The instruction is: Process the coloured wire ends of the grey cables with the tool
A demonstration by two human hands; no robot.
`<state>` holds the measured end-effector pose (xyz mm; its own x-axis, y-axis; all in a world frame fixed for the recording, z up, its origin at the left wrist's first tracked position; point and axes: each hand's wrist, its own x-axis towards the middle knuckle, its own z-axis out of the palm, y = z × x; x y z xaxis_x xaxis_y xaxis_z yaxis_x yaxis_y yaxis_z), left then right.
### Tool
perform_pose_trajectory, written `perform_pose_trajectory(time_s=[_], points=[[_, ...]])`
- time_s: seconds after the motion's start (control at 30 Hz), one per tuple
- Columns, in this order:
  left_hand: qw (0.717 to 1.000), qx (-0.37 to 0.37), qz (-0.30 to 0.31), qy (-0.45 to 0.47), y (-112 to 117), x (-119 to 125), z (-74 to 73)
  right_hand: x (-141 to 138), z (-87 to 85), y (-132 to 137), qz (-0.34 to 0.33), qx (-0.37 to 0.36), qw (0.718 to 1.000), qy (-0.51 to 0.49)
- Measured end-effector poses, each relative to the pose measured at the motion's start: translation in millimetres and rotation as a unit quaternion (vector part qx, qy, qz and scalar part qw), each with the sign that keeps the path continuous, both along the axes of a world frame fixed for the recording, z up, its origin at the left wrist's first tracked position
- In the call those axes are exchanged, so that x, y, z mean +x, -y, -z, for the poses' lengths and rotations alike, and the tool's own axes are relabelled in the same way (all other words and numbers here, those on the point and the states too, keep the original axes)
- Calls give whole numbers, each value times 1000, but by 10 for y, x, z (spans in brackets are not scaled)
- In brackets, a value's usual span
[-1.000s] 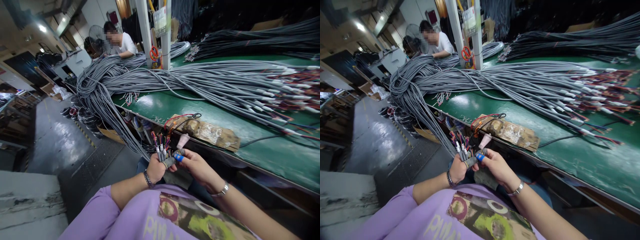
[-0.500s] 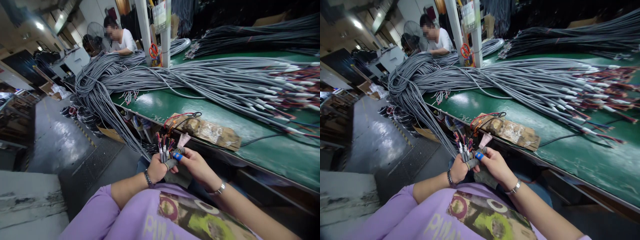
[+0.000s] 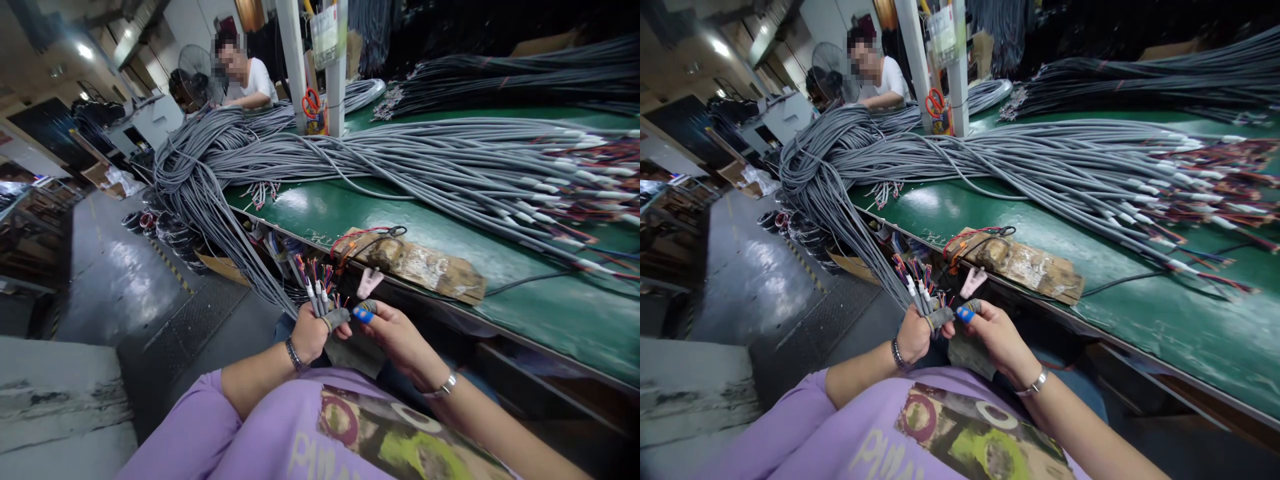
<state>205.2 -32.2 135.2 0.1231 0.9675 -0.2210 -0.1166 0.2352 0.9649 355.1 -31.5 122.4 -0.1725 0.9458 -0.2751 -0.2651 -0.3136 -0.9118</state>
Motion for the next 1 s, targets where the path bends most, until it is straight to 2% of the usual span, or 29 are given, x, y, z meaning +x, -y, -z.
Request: perform_pose_trajectory(time_s=[0.23,0.37,0.47,0.63,0.87,1.0], points=[[999,2,48,-11,30,8,-24,-48,-164,-31,-66,23,997,-24],[998,-7,52,-19,38,4,9,-90,-243,-16,-65,25,998,-5],[998,-8,54,-22,41,-3,20,-96,-211,-1,-59,26,998,-4],[999,4,28,-14,36,1,-2,-97,-105,22,-77,17,995,-59],[1000,11,14,-9,41,6,-37,-102,-118,47,-32,-16,992,-123],[1000,9,12,13,32,-18,-75,-14,-49,0,37,-57,985,-161]])
